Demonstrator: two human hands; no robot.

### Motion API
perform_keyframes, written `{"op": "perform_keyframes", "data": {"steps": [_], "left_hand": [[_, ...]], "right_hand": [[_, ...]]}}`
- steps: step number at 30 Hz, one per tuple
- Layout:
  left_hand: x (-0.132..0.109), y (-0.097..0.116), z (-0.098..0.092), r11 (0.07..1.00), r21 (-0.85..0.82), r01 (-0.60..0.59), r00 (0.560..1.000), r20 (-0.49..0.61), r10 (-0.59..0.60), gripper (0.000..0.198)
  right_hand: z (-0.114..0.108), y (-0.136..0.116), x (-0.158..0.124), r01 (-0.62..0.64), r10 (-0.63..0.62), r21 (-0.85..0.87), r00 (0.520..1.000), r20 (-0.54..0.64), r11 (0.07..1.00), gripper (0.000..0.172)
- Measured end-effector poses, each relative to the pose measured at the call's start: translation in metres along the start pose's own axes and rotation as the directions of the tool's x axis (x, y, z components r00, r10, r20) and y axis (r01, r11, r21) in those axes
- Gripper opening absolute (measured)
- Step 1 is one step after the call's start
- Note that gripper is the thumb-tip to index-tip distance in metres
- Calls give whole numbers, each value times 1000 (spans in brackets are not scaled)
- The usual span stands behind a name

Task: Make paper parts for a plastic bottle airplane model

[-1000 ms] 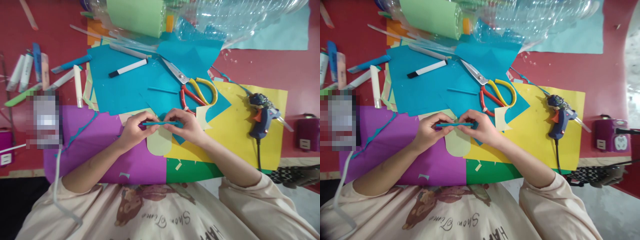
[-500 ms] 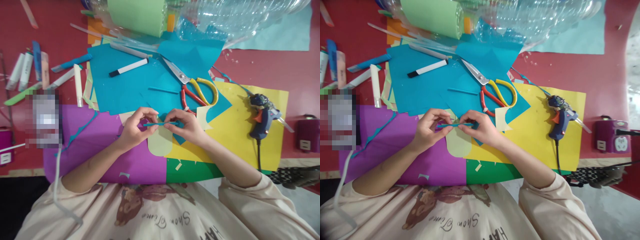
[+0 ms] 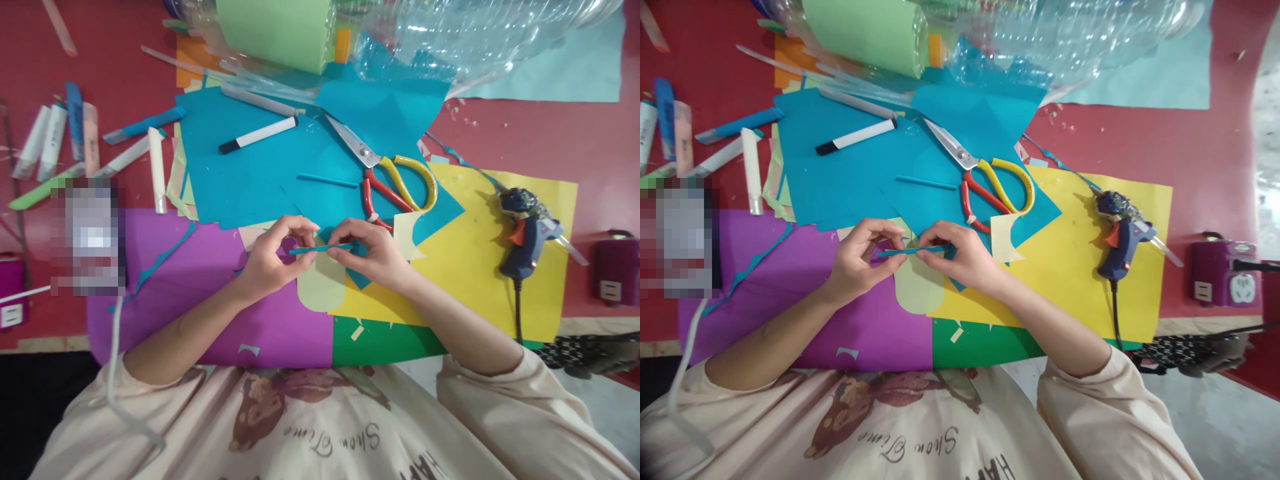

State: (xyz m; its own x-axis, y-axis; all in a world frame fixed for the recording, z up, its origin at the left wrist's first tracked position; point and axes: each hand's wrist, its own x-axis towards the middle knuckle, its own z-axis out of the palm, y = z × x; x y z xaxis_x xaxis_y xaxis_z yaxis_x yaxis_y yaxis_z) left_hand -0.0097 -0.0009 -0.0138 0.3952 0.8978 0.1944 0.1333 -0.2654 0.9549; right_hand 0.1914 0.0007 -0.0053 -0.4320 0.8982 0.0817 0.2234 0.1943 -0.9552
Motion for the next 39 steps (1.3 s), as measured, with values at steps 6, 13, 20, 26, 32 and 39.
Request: {"op": "perform_keyframes", "data": {"steps": [6, 13, 20, 26, 32, 39], "left_hand": [[0, 1, 0, 1000, 13, 4, 1000, -6, -4, 26], [0, -3, -2, 1000, -8, 0, 995, -96, -1, 21], [1, -2, -3, 999, -32, 24, 994, -108, -28, 19], [2, -1, -2, 998, -67, 6, 994, -107, -13, 17], [1, -2, -2, 999, -37, -10, 995, -97, 6, 18], [2, 0, -4, 997, 75, -25, 997, -73, 31, 16]], "right_hand": [[0, 0, 0, 12, -12, -10, 1000, -17, 1000, 7], [-3, -1, 0, -31, 30, -12, 996, -79, 999, 7], [-4, -3, 1, -55, 55, 3, 995, -82, 999, 9], [-4, -4, 1, -64, 65, 12, 995, -80, 998, 9], [-4, -3, 1, -52, 54, 23, 996, -75, 998, 9], [-4, -3, 0, -13, 14, 4, 999, -48, 1000, 10]]}}
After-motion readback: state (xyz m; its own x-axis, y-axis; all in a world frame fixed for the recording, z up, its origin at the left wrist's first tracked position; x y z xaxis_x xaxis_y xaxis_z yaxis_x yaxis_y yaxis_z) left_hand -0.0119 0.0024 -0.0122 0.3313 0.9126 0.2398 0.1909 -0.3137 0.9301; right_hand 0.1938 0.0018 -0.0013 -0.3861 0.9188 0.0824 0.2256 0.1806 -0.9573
